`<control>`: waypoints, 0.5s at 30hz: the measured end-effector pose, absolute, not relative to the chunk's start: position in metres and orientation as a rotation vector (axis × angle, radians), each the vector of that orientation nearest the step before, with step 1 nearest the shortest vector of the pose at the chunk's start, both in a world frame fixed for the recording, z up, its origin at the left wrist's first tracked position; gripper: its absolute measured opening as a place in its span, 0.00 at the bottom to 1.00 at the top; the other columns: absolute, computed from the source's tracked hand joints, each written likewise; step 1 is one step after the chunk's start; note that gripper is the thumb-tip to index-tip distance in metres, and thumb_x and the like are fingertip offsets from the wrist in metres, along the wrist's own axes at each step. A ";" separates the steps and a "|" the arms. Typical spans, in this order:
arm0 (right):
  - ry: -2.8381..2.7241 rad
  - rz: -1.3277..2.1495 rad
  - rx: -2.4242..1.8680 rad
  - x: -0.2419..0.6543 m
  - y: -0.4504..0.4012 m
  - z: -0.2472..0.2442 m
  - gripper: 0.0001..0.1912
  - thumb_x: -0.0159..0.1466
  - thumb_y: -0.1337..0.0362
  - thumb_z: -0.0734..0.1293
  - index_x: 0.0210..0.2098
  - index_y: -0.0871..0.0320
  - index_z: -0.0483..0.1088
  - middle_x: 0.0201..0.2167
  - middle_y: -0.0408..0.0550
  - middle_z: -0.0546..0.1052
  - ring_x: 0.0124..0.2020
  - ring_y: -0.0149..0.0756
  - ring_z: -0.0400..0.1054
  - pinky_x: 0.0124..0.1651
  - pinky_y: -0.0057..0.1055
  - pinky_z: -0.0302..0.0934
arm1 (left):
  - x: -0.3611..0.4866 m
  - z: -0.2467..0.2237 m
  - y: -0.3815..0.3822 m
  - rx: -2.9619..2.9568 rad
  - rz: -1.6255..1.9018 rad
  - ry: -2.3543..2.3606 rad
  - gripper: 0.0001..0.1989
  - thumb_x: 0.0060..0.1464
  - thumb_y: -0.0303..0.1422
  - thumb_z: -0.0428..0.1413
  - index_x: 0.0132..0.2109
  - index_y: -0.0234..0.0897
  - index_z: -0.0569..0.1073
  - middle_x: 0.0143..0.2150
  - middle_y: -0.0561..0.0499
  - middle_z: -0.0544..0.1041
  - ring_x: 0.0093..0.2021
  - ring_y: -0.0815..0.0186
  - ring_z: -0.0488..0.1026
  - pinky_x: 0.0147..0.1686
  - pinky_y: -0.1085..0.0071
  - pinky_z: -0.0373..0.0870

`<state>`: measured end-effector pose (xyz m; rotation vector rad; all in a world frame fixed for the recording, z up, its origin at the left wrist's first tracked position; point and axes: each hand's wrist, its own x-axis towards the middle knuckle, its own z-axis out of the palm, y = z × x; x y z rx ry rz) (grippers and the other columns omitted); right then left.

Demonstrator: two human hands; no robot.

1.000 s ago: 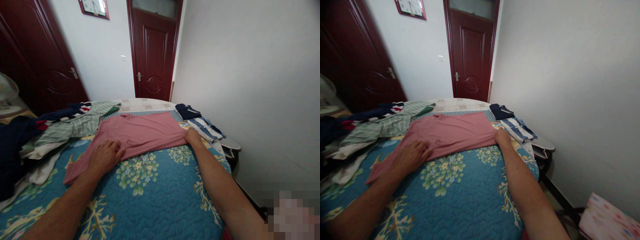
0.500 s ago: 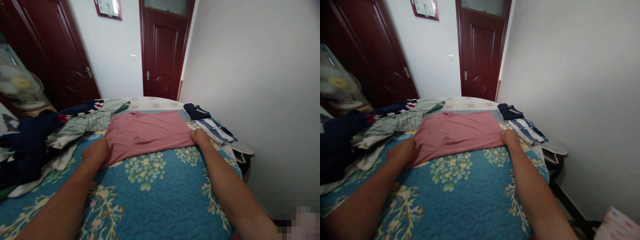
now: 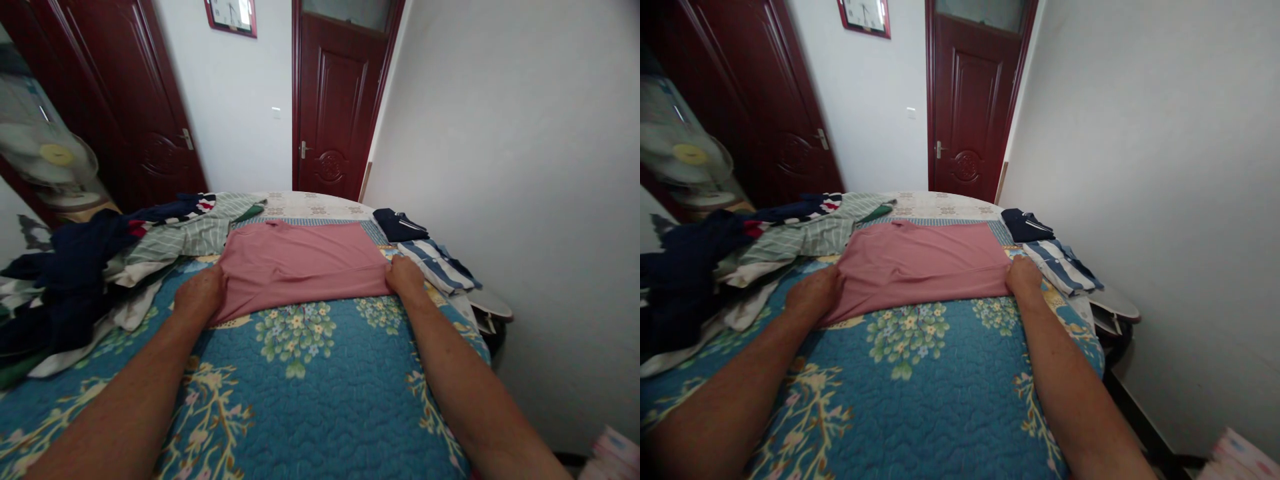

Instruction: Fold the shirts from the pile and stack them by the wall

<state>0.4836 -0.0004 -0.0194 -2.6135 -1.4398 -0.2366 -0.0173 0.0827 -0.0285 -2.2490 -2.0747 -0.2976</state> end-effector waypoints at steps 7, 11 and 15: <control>-2.156 -0.154 -2.046 0.401 0.001 -0.014 0.18 0.78 0.58 0.59 0.54 0.58 0.77 0.54 0.58 0.79 0.58 0.46 0.70 0.64 0.35 0.59 | 0.020 -0.015 0.064 -2.479 -0.408 -1.712 0.23 0.69 0.40 0.43 0.51 0.37 0.81 0.53 0.33 0.82 0.56 0.42 0.78 0.59 0.49 0.70; -2.411 -0.091 -1.809 0.366 -0.003 -0.026 0.20 0.78 0.56 0.58 0.53 0.58 0.77 0.54 0.57 0.78 0.57 0.44 0.70 0.65 0.36 0.58 | 0.046 -0.037 0.057 -2.832 -0.415 -1.412 0.28 0.72 0.44 0.42 0.67 0.39 0.75 0.68 0.38 0.75 0.66 0.49 0.73 0.67 0.54 0.64; -2.310 -0.079 -1.894 0.367 -0.004 -0.036 0.23 0.78 0.52 0.58 0.63 0.58 0.73 0.64 0.58 0.74 0.66 0.46 0.65 0.70 0.40 0.55 | 0.054 -0.055 0.055 -2.748 -0.367 -1.583 0.33 0.70 0.48 0.46 0.77 0.45 0.64 0.79 0.40 0.62 0.77 0.41 0.57 0.73 0.37 0.50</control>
